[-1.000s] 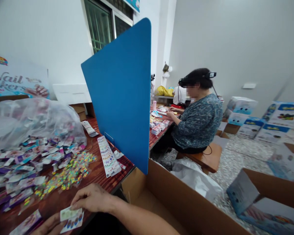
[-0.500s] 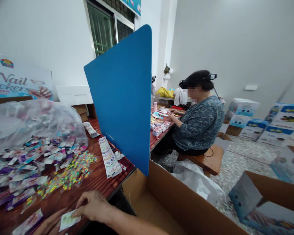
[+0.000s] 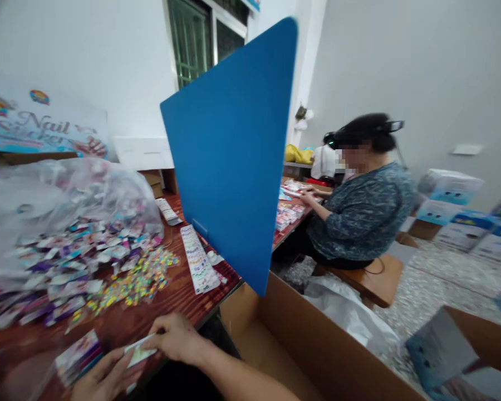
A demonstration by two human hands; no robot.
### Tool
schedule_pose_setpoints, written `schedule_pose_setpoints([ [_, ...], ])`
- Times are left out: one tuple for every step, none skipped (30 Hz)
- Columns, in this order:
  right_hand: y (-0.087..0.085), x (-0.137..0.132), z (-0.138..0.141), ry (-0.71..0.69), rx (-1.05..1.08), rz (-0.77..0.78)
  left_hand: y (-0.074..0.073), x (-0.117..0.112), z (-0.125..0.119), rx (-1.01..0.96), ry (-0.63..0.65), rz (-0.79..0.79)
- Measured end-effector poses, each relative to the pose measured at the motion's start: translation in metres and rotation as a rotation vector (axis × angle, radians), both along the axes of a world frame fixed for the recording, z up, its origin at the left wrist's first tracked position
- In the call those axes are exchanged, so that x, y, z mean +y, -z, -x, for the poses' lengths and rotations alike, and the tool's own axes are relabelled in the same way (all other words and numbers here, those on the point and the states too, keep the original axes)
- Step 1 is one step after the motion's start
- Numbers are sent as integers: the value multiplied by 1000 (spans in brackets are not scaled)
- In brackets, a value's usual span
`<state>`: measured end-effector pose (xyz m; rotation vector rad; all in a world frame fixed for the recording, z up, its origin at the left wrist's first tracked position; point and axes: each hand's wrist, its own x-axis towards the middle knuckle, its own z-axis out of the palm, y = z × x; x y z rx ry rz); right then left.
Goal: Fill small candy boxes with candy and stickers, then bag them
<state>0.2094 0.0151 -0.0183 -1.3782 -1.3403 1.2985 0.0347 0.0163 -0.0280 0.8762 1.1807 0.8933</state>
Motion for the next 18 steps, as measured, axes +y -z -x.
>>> schedule_pose_setpoints([
  [0,-2,1,-27,71,77,-5,-5,-2,8,-16,-35],
  [0,-3,2,-47,117,120,-9,-10,-3,23,-18,-64],
  [1,-4,3,-65,116,125,-12,-15,-4,31,-27,-88],
  [3,-4,4,-68,87,102,-13,-19,-5,31,-39,-102],
  [5,-3,4,-91,84,99,-14,-21,-5,26,-51,-100],
  [8,0,4,-125,83,102,-13,-23,-5,27,-74,-87],
  [9,3,3,-167,47,93,-11,-23,-4,21,-97,-79],
  [10,8,2,-226,22,103,-8,-23,-3,10,-115,-70],
  [9,15,1,-306,-6,121,-6,-23,-1,-7,-130,-57],
  [6,24,0,-348,-51,113,-4,-22,0,-28,-155,-43],
  [2,35,-1,-318,-120,52,-2,-21,1,-50,-178,-30],
  [-2,48,-1,-246,-232,-34,-1,-20,2,-70,-196,-18],
  [-6,63,-2,-164,-367,-121,0,-19,2,-86,-204,-9],
  [-11,80,-1,-109,-439,-167,0,-19,2,-96,-200,-5],
  [-14,96,0,-73,-489,-196,1,-18,2,-103,-187,-6],
  [-17,113,2,-44,-538,-220,1,-18,2,-106,-170,-7],
  [-18,128,5,-20,-579,-235,1,-18,2,-110,-155,-9],
  [-19,141,9,-6,-620,-245,2,-18,3,-117,-148,-9],
])
